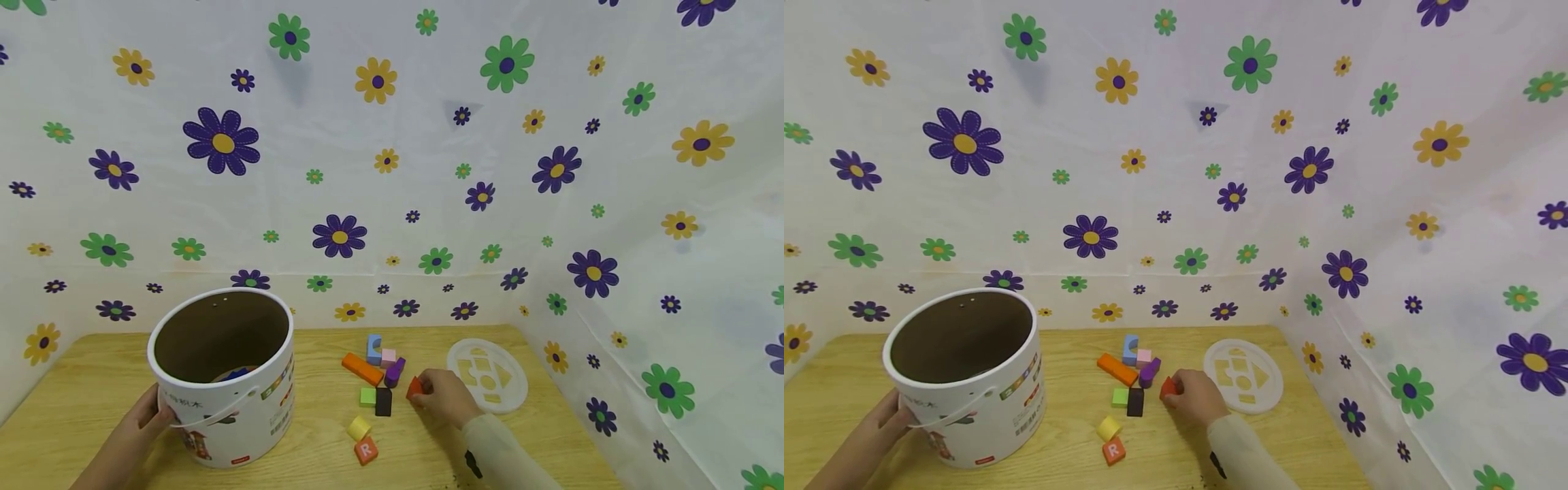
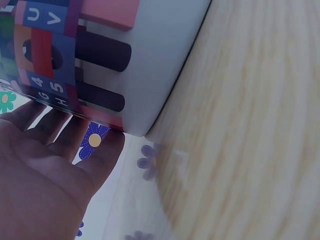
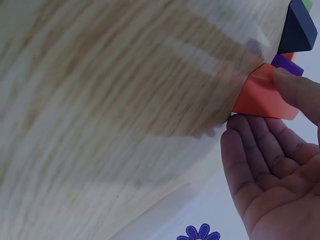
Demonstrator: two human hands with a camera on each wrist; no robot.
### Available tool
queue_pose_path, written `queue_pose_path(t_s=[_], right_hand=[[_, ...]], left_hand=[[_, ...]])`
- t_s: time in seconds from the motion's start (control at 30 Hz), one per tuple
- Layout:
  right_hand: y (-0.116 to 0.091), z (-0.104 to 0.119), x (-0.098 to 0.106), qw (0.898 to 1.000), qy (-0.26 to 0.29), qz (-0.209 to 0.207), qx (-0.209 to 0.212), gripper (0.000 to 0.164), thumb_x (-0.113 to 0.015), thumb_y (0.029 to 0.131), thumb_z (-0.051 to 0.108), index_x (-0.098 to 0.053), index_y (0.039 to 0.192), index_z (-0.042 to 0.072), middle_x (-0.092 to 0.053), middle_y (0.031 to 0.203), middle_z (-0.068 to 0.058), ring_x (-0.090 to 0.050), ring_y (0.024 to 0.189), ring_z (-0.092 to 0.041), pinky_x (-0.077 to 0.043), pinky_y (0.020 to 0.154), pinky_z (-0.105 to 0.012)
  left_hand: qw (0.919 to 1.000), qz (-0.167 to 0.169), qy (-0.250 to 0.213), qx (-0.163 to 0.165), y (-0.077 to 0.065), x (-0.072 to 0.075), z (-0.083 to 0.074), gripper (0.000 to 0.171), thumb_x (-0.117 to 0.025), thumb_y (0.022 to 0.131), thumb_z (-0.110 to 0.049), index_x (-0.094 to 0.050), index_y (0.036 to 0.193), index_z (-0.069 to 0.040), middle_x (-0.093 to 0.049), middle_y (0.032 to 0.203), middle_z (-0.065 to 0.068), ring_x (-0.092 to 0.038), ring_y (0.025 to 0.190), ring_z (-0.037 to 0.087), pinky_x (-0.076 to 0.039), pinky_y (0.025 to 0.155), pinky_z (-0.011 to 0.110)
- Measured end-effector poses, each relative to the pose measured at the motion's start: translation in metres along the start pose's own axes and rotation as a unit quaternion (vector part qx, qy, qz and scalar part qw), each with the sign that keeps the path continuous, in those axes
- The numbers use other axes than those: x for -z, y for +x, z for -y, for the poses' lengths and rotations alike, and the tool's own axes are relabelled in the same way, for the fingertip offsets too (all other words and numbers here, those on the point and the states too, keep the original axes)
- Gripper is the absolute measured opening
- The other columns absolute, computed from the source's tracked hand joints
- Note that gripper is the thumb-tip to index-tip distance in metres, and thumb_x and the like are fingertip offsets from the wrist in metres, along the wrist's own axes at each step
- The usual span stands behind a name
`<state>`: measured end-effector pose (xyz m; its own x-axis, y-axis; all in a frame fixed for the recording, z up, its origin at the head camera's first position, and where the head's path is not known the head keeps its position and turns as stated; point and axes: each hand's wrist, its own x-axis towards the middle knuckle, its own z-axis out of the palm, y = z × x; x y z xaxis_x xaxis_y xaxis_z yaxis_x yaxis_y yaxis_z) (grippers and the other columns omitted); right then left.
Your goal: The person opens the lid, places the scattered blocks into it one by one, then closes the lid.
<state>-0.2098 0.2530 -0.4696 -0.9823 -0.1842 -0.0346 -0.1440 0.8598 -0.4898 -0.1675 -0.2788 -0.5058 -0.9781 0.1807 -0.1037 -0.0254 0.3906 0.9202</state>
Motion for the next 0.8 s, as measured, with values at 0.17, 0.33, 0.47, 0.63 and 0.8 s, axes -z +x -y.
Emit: queue_pose_path(t_s=[0.17,0.33,0.47,0.63,0.8], right_hand=[[0.0006,-0.0038,0.0005,1.0,-0.003,0.011,0.022,0.019,-0.082,0.09,0.015,-0.073,0.104,0.006,-0.071,0.091,0.001,-0.064,0.082,-0.013,-0.058,0.074,-0.036],[0.0004,-0.0029,0.0028,0.999,-0.019,0.023,0.039,0.024,-0.082,0.087,0.006,-0.071,0.108,0.003,-0.071,0.097,-0.004,-0.066,0.088,-0.019,-0.06,0.083,-0.042],[0.0008,-0.0031,0.0047,0.998,-0.023,0.024,0.047,0.025,-0.082,0.086,0.004,-0.07,0.108,0.003,-0.071,0.098,-0.005,-0.066,0.089,-0.019,-0.059,0.084,-0.043],[0.0005,-0.0029,0.0048,0.998,-0.018,0.018,0.051,0.023,-0.081,0.088,0.007,-0.072,0.108,0.006,-0.069,0.097,-0.001,-0.065,0.088,-0.016,-0.059,0.082,-0.04],[0.0002,0.0054,0.0075,0.996,-0.017,-0.034,0.077,0.026,-0.08,0.09,0.011,-0.073,0.114,0.006,-0.068,0.099,-0.002,-0.064,0.088,-0.016,-0.061,0.082,-0.037]], left_hand=[[1.0,-0.003,0.004,-0.006,0.0012,-0.0009,0.0012,0.083,-0.027,0.11,-0.056,-0.001,0.163,0.002,-0.014,0.164,0.035,-0.03,0.144,0.05,-0.049,0.101,0.029],[1.0,0.0,0.003,0.004,0.0002,-0.0017,-0.0043,0.085,-0.026,0.109,-0.058,0.003,0.163,0.002,-0.009,0.164,0.038,-0.02,0.144,0.061,-0.032,0.111,0.066],[1.0,0.002,-0.004,0.009,-0.0005,-0.0012,-0.0062,0.085,-0.027,0.11,-0.057,0.006,0.163,0.0,-0.003,0.165,0.038,-0.014,0.145,0.064,-0.028,0.111,0.067],[0.9999,-0.001,-0.005,0.01,-0.001,-0.0013,-0.0064,0.084,-0.026,0.11,-0.057,0.007,0.163,0.0,-0.004,0.165,0.038,-0.014,0.145,0.063,-0.024,0.11,0.069],[0.9999,0.002,-0.005,0.016,0.0001,-0.0012,-0.0048,0.087,-0.025,0.109,-0.059,0.007,0.163,0.0,-0.003,0.164,0.038,-0.014,0.145,0.063,-0.024,0.111,0.07]])
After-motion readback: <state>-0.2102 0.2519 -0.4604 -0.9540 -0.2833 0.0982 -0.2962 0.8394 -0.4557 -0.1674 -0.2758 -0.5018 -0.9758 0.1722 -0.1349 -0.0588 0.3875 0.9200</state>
